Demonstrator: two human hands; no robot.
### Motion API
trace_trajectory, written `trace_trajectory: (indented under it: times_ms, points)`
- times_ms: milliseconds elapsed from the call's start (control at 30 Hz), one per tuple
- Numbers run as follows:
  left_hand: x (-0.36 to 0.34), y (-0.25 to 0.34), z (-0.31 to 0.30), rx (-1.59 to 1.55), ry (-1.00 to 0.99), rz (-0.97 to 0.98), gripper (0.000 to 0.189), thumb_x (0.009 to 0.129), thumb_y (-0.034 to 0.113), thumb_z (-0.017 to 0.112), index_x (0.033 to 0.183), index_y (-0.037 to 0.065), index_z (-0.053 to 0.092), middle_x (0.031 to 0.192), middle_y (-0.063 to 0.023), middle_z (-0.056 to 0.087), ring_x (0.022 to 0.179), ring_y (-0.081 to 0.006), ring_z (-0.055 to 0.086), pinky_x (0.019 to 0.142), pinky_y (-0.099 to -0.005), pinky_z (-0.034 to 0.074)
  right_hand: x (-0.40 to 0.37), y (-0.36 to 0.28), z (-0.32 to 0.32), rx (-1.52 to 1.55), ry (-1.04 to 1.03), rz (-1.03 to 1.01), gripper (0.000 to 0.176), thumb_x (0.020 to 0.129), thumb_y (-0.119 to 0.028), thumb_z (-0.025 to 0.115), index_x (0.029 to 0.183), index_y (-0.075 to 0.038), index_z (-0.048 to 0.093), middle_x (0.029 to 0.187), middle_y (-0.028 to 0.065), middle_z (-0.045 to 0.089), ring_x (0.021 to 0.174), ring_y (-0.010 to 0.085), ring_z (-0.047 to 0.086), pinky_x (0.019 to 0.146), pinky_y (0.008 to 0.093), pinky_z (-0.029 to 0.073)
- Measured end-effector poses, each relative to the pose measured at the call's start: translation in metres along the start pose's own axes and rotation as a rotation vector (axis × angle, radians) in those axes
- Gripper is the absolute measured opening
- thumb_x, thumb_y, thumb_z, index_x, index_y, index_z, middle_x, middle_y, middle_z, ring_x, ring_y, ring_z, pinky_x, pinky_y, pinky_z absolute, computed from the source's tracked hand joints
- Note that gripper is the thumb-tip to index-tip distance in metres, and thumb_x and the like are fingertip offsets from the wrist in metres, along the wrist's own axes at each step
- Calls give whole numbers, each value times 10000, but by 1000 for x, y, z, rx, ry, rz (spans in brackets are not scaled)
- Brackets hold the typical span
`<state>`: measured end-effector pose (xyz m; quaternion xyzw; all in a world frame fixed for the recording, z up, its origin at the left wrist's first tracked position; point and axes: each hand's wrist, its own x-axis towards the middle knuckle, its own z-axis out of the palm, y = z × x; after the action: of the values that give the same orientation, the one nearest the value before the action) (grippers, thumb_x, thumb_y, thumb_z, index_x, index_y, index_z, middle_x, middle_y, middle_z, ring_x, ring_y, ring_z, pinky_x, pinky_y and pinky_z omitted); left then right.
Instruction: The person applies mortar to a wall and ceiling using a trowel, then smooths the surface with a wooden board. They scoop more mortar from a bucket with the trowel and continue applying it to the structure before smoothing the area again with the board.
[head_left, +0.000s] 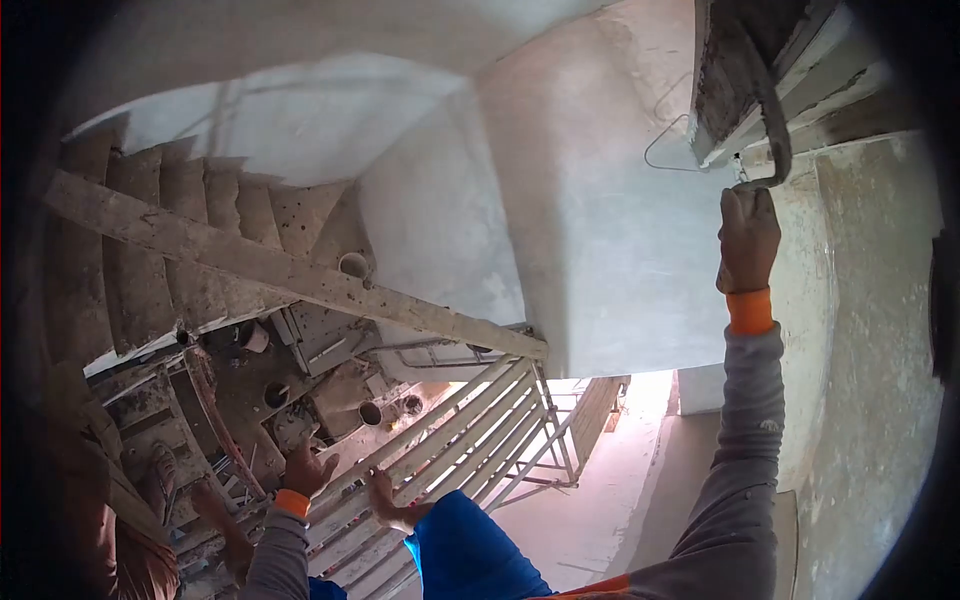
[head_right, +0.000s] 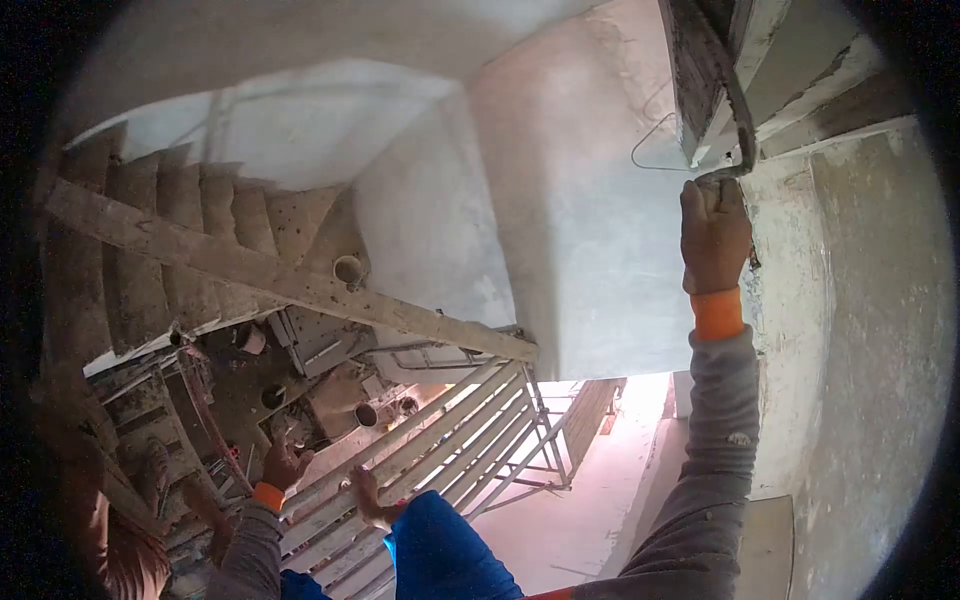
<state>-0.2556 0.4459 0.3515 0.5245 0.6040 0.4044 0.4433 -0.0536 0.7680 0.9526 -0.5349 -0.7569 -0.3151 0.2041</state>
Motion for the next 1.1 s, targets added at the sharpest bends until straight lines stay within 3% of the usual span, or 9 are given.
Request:
trace_trajectory:
  times_ms: [233, 400, 600, 633, 733, 800, 900, 1000, 1100]
  points:
    - [-3, 9, -3, -5, -17, -8, 516, 756, 420, 634, 1018, 1, 486, 879, -228, 563, 820, -375, 561, 699, -425, 457, -21, -1, -9, 193, -79, -11, 254, 850, -248, 576, 801, -4, 528, 634, 69, 559, 487, 125, 507, 457, 271, 412]
    - [-9, -3, 7, 8, -26, -13, 618, 757, 432, 630, 1143, -14, 445, 910, -229, 564, 845, -365, 564, 705, -421, 464, 24, 35, 23, 306, -234, 202, 210, 847, -248, 571, 784, -53, 526, 589, 4, 489, 437, 80, 444, 402, 241, 367]
    - [-7, 1, 16, 58, 7, 34, 694, 739, 397, 661, 1236, -2, 387, 920, -185, 577, 837, -346, 576, 709, -392, 472, 61, 100, 61, 116, -286, 424, 229, 790, -231, 575, 776, -6, 538, 575, 63, 501, 440, 177, 535, 411, 303, 448]
    - [-8, 0, 17, 75, 12, 29, 693, 733, 385, 670, 1236, 1, 386, 915, -173, 581, 830, -342, 579, 706, -388, 473, 58, 106, 67, -39, -253, 395, 275, 772, -263, 542, 816, 8, 557, 643, 99, 555, 488, 217, 575, 459, 334, 480]
    - [-10, 2, 19, 17, 73, 59, 691, 717, 342, 689, 1242, 19, 376, 886, -149, 590, 792, -335, 587, 692, -382, 472, 83, 255, 103, -698, -581, -335, 342, 762, -326, 501, 886, -17, 578, 770, 159, 606, 639, 268, 630, 546, 381, 509]
    - [-10, 9, 17, 35, 55, 18, 691, 711, 331, 692, 1243, 30, 371, 877, -140, 592, 772, -333, 589, 684, -380, 471, 85, 245, 113, -543, -415, 95, 364, 749, -354, 488, 974, -88, 595, 916, 199, 617, 811, 311, 626, 701, 423, 498]
    - [-9, 11, 20, 11, 18, -40, 692, 703, 319, 698, 1244, 41, 369, 881, -128, 590, 757, -326, 590, 678, -378, 469, 105, 210, 118, -648, -348, 112, 410, 754, -376, 478, 1054, -113, 573, 1031, 192, 601, 900, 322, 605, 820, 416, 459]
    - [-12, 8, 28, 34, 21, -42, 690, 697, 309, 702, 1241, 42, 372, 890, -124, 586, 754, -315, 591, 674, -378, 467, 119, 133, 101, -351, -389, 464, 452, 771, -400, 472, 1093, -91, 551, 1090, 196, 575, 993, 335, 568, 848, 417, 446]
    - [-14, 7, 27, 48, 60, -1, 691, 694, 302, 704, 1242, 41, 374, 893, -123, 581, 726, -295, 587, 662, -371, 464, 101, 112, 95, -524, -263, 164, 485, 790, -410, 486, 1077, -23, 547, 1085, 227, 566, 1009, 378, 545, 859, 435, 432]
